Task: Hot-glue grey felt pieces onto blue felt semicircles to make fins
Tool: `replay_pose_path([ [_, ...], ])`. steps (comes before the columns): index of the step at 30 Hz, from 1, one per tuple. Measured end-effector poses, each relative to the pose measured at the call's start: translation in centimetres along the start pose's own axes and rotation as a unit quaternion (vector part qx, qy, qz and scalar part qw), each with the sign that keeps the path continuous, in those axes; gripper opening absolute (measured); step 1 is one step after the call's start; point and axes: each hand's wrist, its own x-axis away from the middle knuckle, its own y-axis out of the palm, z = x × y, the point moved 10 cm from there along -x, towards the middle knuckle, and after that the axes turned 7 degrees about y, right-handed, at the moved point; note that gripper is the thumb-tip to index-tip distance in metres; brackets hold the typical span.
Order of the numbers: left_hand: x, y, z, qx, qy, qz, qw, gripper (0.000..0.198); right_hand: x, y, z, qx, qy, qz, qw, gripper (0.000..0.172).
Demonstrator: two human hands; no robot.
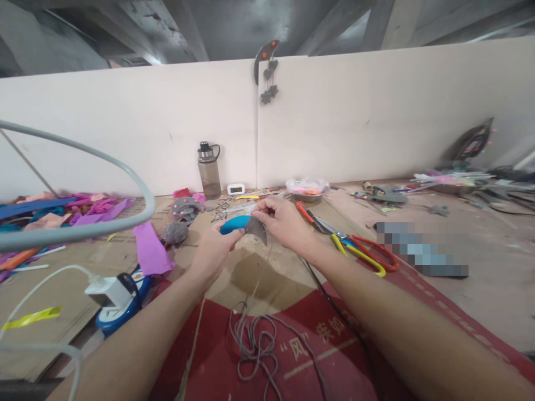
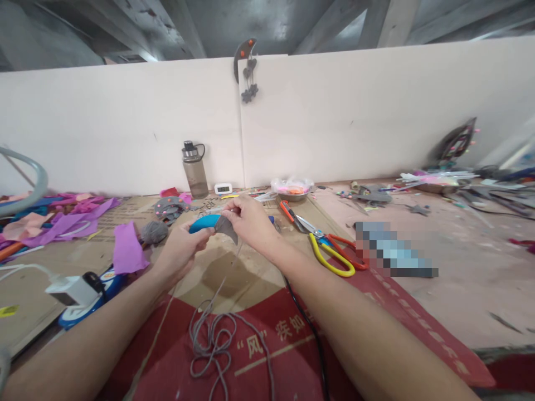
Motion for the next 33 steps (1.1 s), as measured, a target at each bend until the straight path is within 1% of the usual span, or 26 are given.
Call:
replay_pose_path([
  [3, 0.0, 0.0, 0.1, -0.001, 0.004, -0.004, 1.0, 0.013, -0.1, 0.4, 0.1, -0.025, 0.016, -0.038, 0.999, 0.012],
  [7, -0.2, 0.2, 0.4, -0.01, 0.013, -0.024, 1.0, 0.012, -0.1, 0.6, 0.1, -0.042, 0.032, -0.092, 0.994, 0.016],
  [11, -0.4, 0.3, 0.9, -0.039, 0.031, -0.059, 0.997, 0.016, 0.1, 0.7, 0.3, -0.058, 0.047, -0.137, 0.988, 0.02],
  [14, -0.5, 0.4, 1.4, -0.053, 0.043, -0.087, 0.994, 0.019, 0.4, 1.2, 0.6, -0.073, 0.06, -0.172, 0.981, 0.022],
  [17, -0.6, 0.4, 1.5, -0.045, 0.032, -0.104, 0.993, 0.019, 0.6, 2.0, 1.1, -0.124, 0.087, -0.207, 0.967, 0.023],
  [21, -0.6, 0.6, 1.5, -0.032, 0.01, -0.122, 0.992, 0.013, 0.9, 3.3, 1.4, -0.21, 0.113, -0.256, 0.937, 0.022],
  [25, -0.6, 0.6, 1.4, -0.026, -0.004, -0.125, 0.992, 0.012, 0.9, 3.4, 1.7, -0.23, 0.121, -0.258, 0.931, 0.021],
  [29, -0.6, 0.7, 1.1, -0.029, -0.014, -0.131, 0.991, 0.014, 0.8, 3.3, 2.1, -0.209, 0.122, -0.255, 0.936, 0.021],
  [33, -0.7, 0.6, 0.7, -0.042, -0.019, -0.138, 0.989, 0.017, 0.6, 3.0, 2.3, -0.179, 0.122, -0.238, 0.947, 0.02],
])
